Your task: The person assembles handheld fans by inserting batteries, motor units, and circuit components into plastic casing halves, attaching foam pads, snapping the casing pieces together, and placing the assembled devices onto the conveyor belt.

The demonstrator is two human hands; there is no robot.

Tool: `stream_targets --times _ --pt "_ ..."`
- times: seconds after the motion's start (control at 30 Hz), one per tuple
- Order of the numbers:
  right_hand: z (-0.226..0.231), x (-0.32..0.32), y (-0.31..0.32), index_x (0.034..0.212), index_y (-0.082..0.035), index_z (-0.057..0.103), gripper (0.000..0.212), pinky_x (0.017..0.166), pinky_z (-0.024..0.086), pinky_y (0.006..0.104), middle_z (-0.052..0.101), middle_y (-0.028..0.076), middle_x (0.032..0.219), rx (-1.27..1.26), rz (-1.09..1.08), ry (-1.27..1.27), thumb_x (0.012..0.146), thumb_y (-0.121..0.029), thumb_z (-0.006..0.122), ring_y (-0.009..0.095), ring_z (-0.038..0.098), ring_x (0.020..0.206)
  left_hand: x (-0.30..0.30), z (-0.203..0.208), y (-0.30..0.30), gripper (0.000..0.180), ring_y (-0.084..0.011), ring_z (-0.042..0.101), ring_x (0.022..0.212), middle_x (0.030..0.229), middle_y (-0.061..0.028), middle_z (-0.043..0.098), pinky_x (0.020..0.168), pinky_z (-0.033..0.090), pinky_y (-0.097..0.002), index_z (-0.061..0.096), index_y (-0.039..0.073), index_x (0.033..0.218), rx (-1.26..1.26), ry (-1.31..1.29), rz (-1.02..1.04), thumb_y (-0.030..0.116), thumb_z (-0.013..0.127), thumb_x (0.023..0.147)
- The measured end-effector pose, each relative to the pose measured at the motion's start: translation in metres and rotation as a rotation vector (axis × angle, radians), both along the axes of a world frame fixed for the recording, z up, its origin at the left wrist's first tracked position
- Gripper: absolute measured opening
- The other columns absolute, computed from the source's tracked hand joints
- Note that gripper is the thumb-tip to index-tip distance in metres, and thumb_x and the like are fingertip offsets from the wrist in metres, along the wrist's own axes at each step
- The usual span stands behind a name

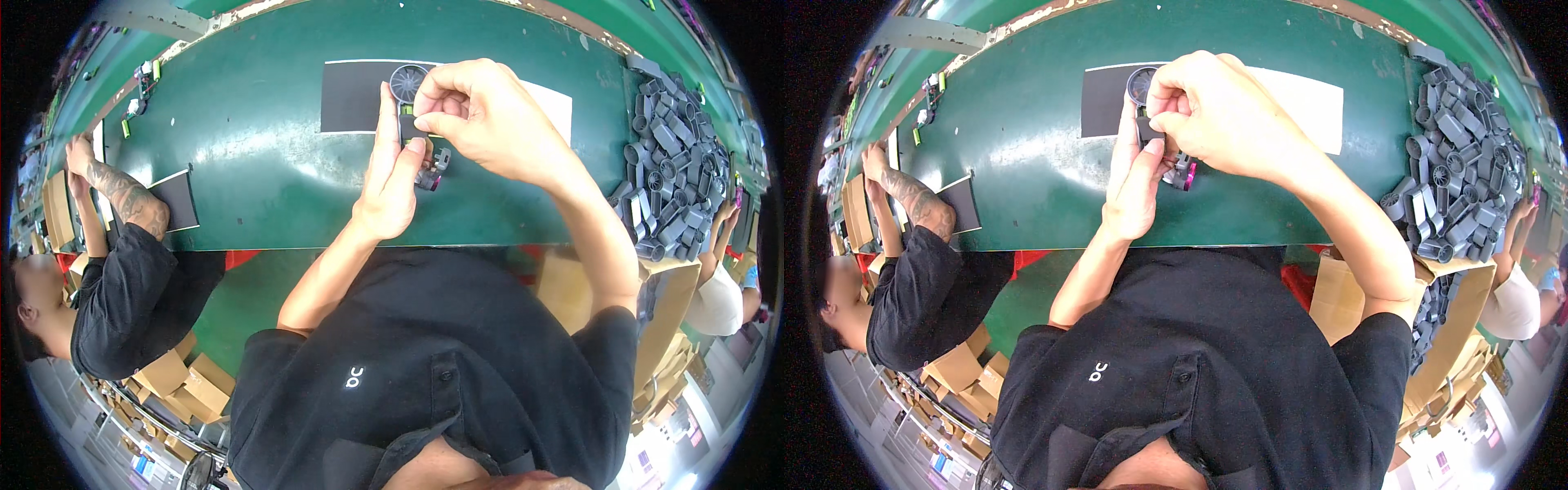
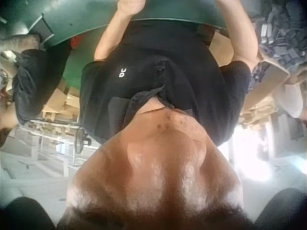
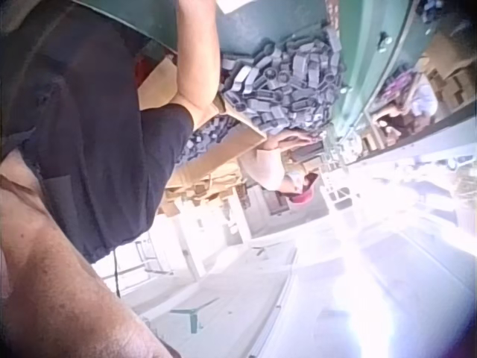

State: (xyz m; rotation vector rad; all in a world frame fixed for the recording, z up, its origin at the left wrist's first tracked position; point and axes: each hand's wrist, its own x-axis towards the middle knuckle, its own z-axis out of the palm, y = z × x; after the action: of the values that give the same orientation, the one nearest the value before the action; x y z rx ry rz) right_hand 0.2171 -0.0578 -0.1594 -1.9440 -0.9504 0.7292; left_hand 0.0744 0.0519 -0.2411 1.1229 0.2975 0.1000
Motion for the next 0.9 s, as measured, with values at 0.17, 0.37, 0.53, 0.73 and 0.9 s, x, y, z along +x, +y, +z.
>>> stream_targets --times 0.17,0.37,0.53,0.73,0.9 --pt "-0.006 -0.01 0.005 0.085 0.004 0.066 0.01 0.065 0.054 0.0383 0.067 0.017 0.072 0.083 -0.06 -0.049 0.085 -0.005 0.069 0.026 0.069 0.066 -0.005 -0.025 0.009 0.075 -0.0197 0.05 0.131 0.163 -0.0123 0.03 0.104 0.048 -0.0342 -0.005 0.006 0.167 0.654 -0.119 0.024 0.009 0.038 0.106" --pt "-0.019 -0.017 0.012 0.089 0.003 0.065 0.006 0.071 0.055 0.0431 0.067 0.017 0.081 0.156 -0.051 -0.271 0.084 -0.001 0.065 0.035 0.069 0.076 -0.002 -0.019 0.01 0.071 -0.0323 0.023 0.156 0.171 -0.0242 0.013 0.126 0.023 -0.0393 -0.006 -0.005 0.164 0.835 -0.135 0.077 0.009 0.036 0.108" --pt "-0.023 -0.02 0.016 0.09 0.002 0.065 0.007 0.076 0.055 0.0446 0.067 0.017 0.084 0.181 -0.029 -0.327 0.084 -0.002 0.067 0.037 0.068 0.083 -0.002 -0.015 0.011 0.07 -0.0358 0.013 0.159 0.171 -0.0284 0.011 0.128 0.014 -0.0404 -0.002 -0.008 0.163 0.832 -0.128 0.09 0.009 0.037 0.108" --pt "-0.026 -0.027 0.02 0.09 0.001 0.066 0.006 0.082 0.054 0.044 0.068 0.016 0.087 0.178 -0.024 -0.451 0.084 -0.003 0.067 0.035 0.068 0.089 -0.003 -0.015 0.011 0.066 -0.0388 0.021 0.157 0.168 -0.0302 0.017 0.127 0.019 -0.0414 0.004 -0.009 0.162 0.874 -0.107 0.115 0.009 0.037 0.108" --pt "-0.029 -0.029 0.023 0.089 0.0 0.066 0.006 0.083 0.054 0.0431 0.067 0.015 0.086 0.158 -0.039 -0.494 0.084 -0.003 0.068 0.034 0.067 0.089 0.003 -0.027 0.013 0.061 -0.0363 0.036 0.151 0.165 -0.0289 0.027 0.124 0.028 -0.0397 0.011 -0.008 0.163 0.96 -0.212 0.175 0.006 0.036 0.109"
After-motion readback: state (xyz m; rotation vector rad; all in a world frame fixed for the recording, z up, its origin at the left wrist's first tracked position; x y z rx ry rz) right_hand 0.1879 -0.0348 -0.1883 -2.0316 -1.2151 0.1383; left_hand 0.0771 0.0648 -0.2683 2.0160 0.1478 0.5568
